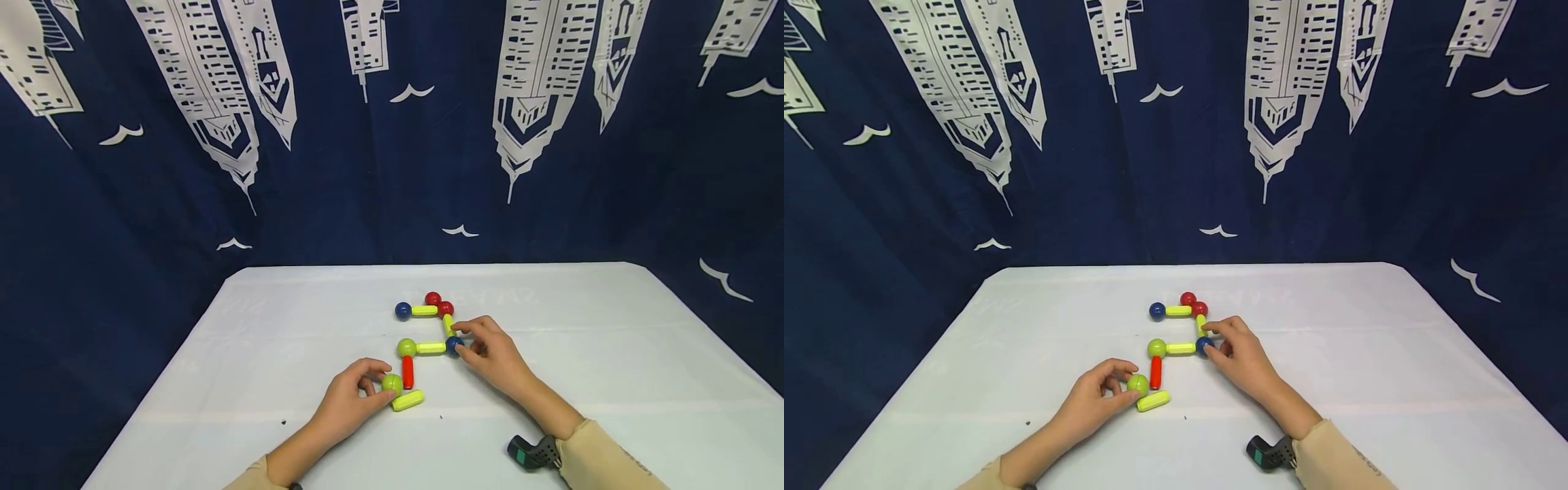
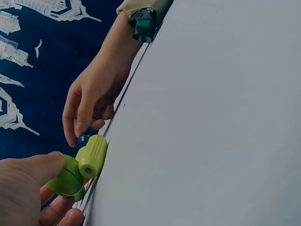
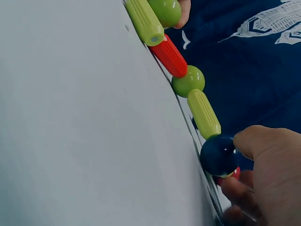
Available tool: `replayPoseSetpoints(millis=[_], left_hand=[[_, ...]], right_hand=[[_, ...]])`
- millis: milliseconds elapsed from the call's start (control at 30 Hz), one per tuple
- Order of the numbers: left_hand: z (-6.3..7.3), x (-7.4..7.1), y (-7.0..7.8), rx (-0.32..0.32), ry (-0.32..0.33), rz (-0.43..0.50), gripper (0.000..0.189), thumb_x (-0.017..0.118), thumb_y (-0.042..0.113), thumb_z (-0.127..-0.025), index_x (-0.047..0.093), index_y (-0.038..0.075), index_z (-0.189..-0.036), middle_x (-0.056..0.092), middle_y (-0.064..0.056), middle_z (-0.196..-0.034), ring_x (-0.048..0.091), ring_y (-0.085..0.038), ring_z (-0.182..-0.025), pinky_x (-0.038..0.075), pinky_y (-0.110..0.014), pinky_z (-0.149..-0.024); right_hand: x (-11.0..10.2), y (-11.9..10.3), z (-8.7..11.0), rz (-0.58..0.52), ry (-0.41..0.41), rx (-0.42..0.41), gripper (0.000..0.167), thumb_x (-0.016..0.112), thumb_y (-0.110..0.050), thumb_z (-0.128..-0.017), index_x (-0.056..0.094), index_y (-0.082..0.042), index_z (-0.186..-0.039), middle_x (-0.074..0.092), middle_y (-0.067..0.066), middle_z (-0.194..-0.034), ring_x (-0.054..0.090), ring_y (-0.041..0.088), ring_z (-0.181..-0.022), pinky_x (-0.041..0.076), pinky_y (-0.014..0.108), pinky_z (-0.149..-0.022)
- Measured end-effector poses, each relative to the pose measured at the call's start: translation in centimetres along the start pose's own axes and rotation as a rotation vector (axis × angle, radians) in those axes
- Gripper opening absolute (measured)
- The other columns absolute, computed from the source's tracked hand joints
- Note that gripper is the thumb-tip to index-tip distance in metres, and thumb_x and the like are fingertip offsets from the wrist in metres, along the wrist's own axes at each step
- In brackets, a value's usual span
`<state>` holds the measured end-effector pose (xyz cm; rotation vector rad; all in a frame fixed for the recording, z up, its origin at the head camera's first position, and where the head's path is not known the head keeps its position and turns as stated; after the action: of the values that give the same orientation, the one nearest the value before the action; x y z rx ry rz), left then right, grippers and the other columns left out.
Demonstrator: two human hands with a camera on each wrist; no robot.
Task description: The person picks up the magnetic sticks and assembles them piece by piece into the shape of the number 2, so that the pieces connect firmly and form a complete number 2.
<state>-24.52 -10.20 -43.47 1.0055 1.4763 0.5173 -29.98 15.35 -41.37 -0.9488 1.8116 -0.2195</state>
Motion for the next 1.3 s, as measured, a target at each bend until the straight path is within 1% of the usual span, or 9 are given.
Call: replayPoseSetpoints(millis=[133, 300, 367, 533, 667, 767, 933, 1133, 1300], left_hand=[[0.0, 0.3, -0.2, -0.014, 0.006, -0.011, 0.035, 0.072, 0.040, -0.074, 0.058, 0.027, -0.104, 0.062, 0.010, -0.094, 0.051, -0.005, -0.065, 0.040, -0.020, -0.059], [-0.1, 0.2, -0.2, 0.003, 0.011, -0.063, 0.030, 0.072, 0.041, -0.073, 0.058, 0.032, -0.099, 0.063, 0.012, -0.093, 0.050, -0.003, -0.062, 0.038, -0.020, -0.055], [-0.2, 0.1, -0.2, 0.013, 0.013, -0.075, 0.030, 0.072, 0.042, -0.073, 0.058, 0.033, -0.098, 0.063, 0.013, -0.092, 0.050, -0.003, -0.061, 0.038, -0.020, -0.054], [-0.1, 0.1, -0.2, 0.032, 0.008, -0.088, 0.029, 0.072, 0.042, -0.073, 0.058, 0.033, -0.097, 0.064, 0.014, -0.091, 0.050, -0.002, -0.061, 0.038, -0.020, -0.054], [0.0, 0.2, 0.1, 0.070, 0.003, -0.099, 0.028, 0.072, 0.039, -0.074, 0.058, 0.033, -0.097, 0.064, 0.015, -0.090, 0.049, -0.001, -0.061, 0.038, -0.019, -0.054], [-0.1, 0.2, 0.4, 0.103, 0.011, -0.116, 0.027, 0.073, 0.037, -0.074, 0.058, 0.033, -0.096, 0.062, 0.016, -0.091, 0.049, -0.002, -0.063, 0.038, -0.018, -0.056], [-0.1, 0.1, 0.7, 0.146, 0.015, -0.129, 0.028, 0.074, 0.036, -0.073, 0.058, 0.031, -0.096, 0.057, 0.015, -0.091, 0.051, -0.003, -0.065, 0.040, -0.018, -0.058], [0.0, 0.2, 0.8, 0.168, 0.000, -0.114, 0.029, 0.074, 0.033, -0.074, 0.058, 0.031, -0.097, 0.056, 0.010, -0.087, 0.051, -0.004, -0.067, 0.041, -0.018, -0.061], [0.2, 0.2, 0.9, 0.218, 0.003, -0.133, 0.029, 0.074, 0.034, -0.073, 0.058, 0.032, -0.098, 0.057, 0.011, -0.085, 0.051, -0.003, -0.067, 0.040, -0.017, -0.061]], right_hand=[[-0.5, -1.0, -0.4, 0.054, 0.013, -0.034, 0.034, 0.070, -0.024, -0.079, 0.060, -0.024, -0.111, 0.056, -0.004, -0.100, 0.050, 0.007, -0.071, 0.041, 0.020, -0.059], [-0.4, -3.3, -1.6, 0.099, -0.028, -0.087, 0.033, 0.069, -0.025, -0.079, 0.061, -0.026, -0.111, 0.059, -0.005, -0.102, 0.051, 0.014, -0.086, 0.043, 0.028, -0.072], [0.1, -4.0, -2.3, 0.101, -0.072, -0.094, 0.033, 0.069, -0.026, -0.080, 0.060, -0.028, -0.111, 0.059, -0.006, -0.103, 0.051, 0.014, -0.091, 0.044, 0.031, -0.076], [2.1, -5.3, -3.7, 0.056, -0.230, -0.117, 0.032, 0.068, -0.028, -0.081, 0.060, -0.029, -0.111, 0.057, -0.010, -0.111, 0.053, 0.010, -0.101, 0.045, 0.034, -0.086], [3.2, -5.5, -3.8, 0.041, -0.277, -0.171, 0.032, 0.069, -0.025, -0.080, 0.062, -0.028, -0.111, 0.059, -0.011, -0.111, 0.053, 0.009, -0.105, 0.043, 0.035, -0.090], [3.6, -5.4, -3.6, 0.026, -0.273, -0.207, 0.030, 0.069, -0.023, -0.080, 0.064, -0.030, -0.109, 0.061, -0.013, -0.107, 0.053, 0.006, -0.104, 0.043, 0.034, -0.090], [3.8, -5.1, -3.4, -0.003, -0.249, -0.226, 0.027, 0.069, -0.023, -0.080, 0.065, -0.031, -0.106, 0.061, -0.015, -0.101, 0.055, 0.001, -0.097, 0.045, 0.031, -0.085], [4.2, -4.7, -3.4, 0.028, -0.172, -0.239, 0.025, 0.070, -0.025, -0.079, 0.066, -0.032, -0.103, 0.062, -0.018, -0.098, 0.057, 0.000, -0.094, 0.044, 0.028, -0.082], [4.5, -4.6, -3.4, 0.058, -0.122, -0.240, 0.024, 0.070, -0.026, -0.079, 0.066, -0.033, -0.102, 0.062, -0.019, -0.099, 0.057, 0.001, -0.097, 0.042, 0.030, -0.084]])
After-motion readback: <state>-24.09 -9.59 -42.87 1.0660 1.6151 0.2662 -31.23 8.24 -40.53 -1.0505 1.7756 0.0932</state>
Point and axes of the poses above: each hand's wrist, its own z-axis away from the middle knuckle, its own x-axis out of the palm, y = z × x, the point moved 5 cm from there along -z, towards the middle knuckle
